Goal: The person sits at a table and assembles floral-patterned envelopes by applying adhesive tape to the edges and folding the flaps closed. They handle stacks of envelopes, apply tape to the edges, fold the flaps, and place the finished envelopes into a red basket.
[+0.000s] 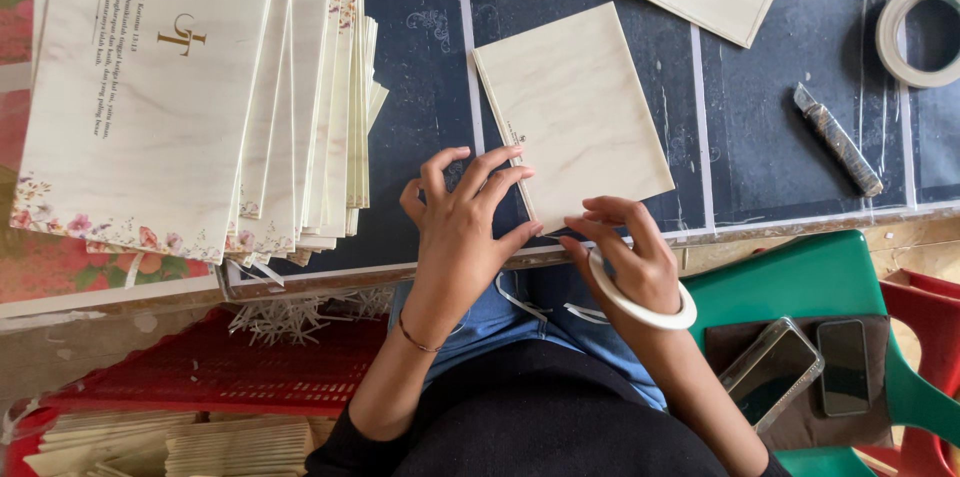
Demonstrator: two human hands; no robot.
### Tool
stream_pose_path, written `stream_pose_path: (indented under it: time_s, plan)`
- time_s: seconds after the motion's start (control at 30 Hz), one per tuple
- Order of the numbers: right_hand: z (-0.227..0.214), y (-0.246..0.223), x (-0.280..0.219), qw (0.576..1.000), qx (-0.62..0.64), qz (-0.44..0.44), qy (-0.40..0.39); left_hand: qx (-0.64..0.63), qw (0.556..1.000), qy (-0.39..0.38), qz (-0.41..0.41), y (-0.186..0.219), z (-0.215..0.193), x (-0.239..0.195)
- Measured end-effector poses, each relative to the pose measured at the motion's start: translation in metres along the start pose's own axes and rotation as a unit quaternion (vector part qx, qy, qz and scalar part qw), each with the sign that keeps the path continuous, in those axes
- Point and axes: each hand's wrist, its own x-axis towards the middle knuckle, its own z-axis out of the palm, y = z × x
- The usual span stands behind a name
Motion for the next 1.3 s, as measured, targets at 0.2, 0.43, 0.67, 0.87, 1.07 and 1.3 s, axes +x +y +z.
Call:
stream_pose_path:
  time_s: [0.2, 0.43, 0.67, 0.87, 1.07, 1.3]
  plan:
    - [0.01, 0.014, 0.008, 0.999, -0.023, 0.047, 0.005, -0.01, 1.0, -0.012, -0.016, 0.006, -0.002, -0.001]
    - [0.012, 0.018, 0.018, 0.995, -0.044, 0.073, -0.055, -0.055, 0.997, -0.026, -0.048, 0.005, 0.003, 0.002]
    - [-0.01, 0.021, 0.028, 0.994, 0.031, 0.093, -0.058, -0.056, 0.996, -0.034, -0.064, 0.01, 0.006, 0.003]
    - [-0.068, 0.072, 0.023, 0.994, 0.0, 0.108, -0.001, -0.059, 0.995, -0.05, -0.068, 0.011, 0.003, 0.004]
    - [-0.065, 0.088, 0.016, 0.991, -0.025, 0.132, 0.019, -0.062, 0.995, -0.037, -0.063, 0.01, 0.006, 0.004]
    - [-0.059, 0.087, 0.017, 0.989, -0.041, 0.143, 0.009, -0.063, 0.995, -0.037, -0.061, 0.009, 0.007, 0.003]
